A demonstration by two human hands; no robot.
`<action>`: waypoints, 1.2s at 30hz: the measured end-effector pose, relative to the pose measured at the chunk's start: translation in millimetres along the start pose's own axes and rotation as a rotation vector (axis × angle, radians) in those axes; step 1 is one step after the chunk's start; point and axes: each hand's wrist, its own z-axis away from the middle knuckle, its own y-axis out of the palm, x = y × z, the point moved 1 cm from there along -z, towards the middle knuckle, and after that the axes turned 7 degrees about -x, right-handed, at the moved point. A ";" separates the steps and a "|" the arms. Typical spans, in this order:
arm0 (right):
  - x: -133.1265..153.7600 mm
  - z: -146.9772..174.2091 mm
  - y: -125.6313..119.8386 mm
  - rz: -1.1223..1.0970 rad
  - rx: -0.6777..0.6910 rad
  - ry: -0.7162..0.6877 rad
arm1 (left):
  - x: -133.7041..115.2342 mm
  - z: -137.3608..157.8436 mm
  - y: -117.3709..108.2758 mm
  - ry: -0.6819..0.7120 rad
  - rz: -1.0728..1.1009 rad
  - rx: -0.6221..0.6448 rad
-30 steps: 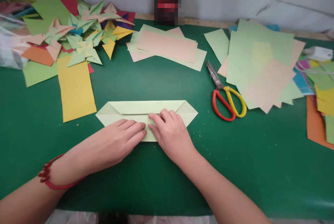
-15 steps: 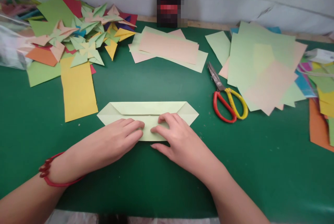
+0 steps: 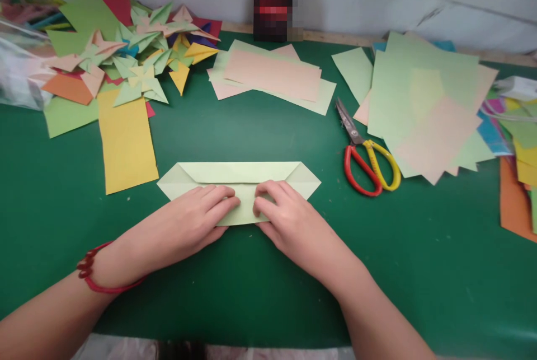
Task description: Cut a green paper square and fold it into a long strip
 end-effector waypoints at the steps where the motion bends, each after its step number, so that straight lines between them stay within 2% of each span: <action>1: 0.0 -0.1 0.4 0.003 0.003 -0.001 | 0.2 -0.3 0.0 -0.001 0.002 0.007; 19: 0.1 1.9 -0.6 -0.029 0.009 0.019 | 2.6 3.4 3.1 0.029 0.012 -0.052; 27: -0.7 0.4 0.2 -0.030 -0.001 0.006 | 1.8 2.3 -2.1 0.007 0.095 -0.020; 36: 1.8 -0.1 -0.5 -0.042 -0.022 0.024 | -2.2 3.0 0.0 -0.045 0.055 0.028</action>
